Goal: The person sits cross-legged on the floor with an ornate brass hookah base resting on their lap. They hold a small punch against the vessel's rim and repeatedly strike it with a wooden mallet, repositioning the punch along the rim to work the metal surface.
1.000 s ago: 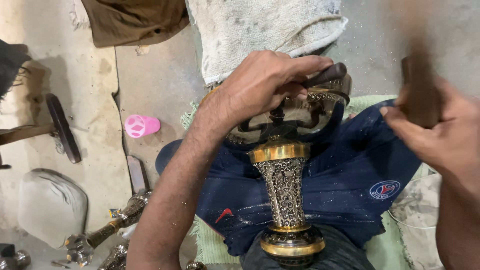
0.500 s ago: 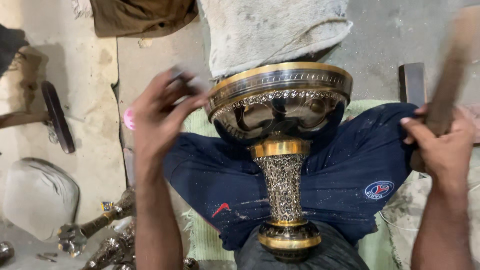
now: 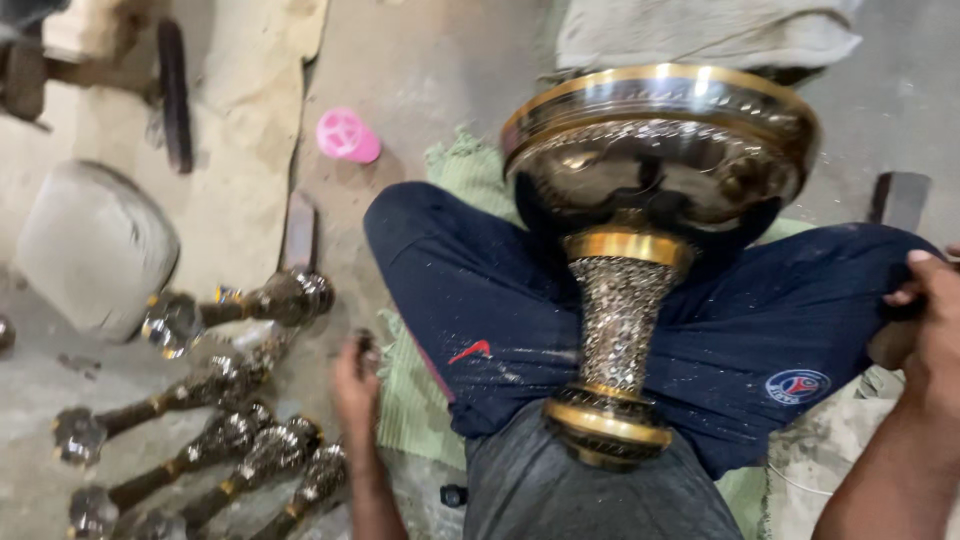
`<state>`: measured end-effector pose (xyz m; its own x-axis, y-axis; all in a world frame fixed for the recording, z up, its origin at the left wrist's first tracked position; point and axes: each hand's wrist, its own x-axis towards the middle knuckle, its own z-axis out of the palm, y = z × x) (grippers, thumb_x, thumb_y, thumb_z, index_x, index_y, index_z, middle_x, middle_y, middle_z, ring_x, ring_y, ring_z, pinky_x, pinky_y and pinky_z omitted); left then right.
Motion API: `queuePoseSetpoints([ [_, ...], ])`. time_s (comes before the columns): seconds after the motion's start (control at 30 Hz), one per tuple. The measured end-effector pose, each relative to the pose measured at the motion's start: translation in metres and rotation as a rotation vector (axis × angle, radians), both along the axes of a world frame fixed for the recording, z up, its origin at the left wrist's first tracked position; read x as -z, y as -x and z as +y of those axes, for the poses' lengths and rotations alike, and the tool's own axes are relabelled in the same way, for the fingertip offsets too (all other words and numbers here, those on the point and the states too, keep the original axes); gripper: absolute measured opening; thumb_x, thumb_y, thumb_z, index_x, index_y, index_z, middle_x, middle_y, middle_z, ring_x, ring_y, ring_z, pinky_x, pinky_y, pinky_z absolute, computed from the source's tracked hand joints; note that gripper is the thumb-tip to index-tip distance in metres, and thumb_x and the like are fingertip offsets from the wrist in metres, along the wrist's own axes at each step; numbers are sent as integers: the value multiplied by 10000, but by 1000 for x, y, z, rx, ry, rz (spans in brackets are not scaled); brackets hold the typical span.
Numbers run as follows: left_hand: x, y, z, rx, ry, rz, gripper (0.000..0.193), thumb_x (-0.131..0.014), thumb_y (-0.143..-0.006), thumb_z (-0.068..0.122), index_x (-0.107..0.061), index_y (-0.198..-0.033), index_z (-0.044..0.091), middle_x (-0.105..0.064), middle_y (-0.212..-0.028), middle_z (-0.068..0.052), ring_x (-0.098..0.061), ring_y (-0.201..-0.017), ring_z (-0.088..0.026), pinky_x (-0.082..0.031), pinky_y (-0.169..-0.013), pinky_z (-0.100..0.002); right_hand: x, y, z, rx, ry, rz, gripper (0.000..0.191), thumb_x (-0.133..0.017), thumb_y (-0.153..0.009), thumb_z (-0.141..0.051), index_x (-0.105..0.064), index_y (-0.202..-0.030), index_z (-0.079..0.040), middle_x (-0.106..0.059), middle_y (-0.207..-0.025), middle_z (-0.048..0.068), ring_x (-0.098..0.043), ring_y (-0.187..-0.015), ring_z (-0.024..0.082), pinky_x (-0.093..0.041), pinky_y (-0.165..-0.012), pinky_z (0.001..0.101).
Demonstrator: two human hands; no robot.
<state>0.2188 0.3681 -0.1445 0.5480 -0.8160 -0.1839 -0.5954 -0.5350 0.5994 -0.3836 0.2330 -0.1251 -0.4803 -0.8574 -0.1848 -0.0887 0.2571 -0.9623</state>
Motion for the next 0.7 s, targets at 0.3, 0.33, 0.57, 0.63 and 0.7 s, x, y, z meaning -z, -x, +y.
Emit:
queuePoseSetpoints([
  [0.3, 27, 71, 43, -225, -100, -219, 454, -631, -966, 59, -576, -1416, 94, -615, -1252, -165, -541, -1180, -364, -458, -1044, -526, 3, 8, 0, -54, -31, -45, 234, -647, -1050, -254, -558, -875, -127, -579, -813, -9, -541, -743, 95, -524, -819, 249],
  [0.33, 28, 76, 43, -229, -129, -277, 478, -653, -977, 83, -544, -1443, 95, -595, -1248, -168, -508, -1188, -384, -436, -1058, -549, 2, 7, 2, -45, -53, -16, 265, -645, -1049, -270, -547, -851, -124, -579, -806, -13, -546, -738, 94, -523, -828, 257],
  [0.57, 46, 91, 47, -166, -174, -584, 729, -681, -955, 374, -352, -1560, 136, -448, -1304, -258, -416, -1273, -478, -277, -1171, -714, -1, 2, 2, -82, 5, -20, 206, -644, -1051, -240, -577, -896, -123, -568, -806, -5, -528, -729, 103, -527, -812, 259],
  [0.63, 50, 94, 49, -124, -45, -666, 702, -669, -966, 359, -358, -1551, 125, -459, -1302, -248, -428, -1267, -461, -290, -1164, -686, -3, 0, 1, -76, 21, -49, 176, -640, -1052, -217, -582, -946, -89, -571, -825, 6, -531, -735, 104, -545, -834, 259],
  [0.7, 51, 99, 49, -85, -28, -608, 675, -656, -978, 344, -364, -1542, 115, -469, -1299, -239, -440, -1261, -443, -304, -1156, -658, -8, 0, 3, -85, 66, -53, 133, -647, -1060, -177, -567, -1082, -73, -576, -851, 15, -547, -741, 105, -558, -836, 268],
])
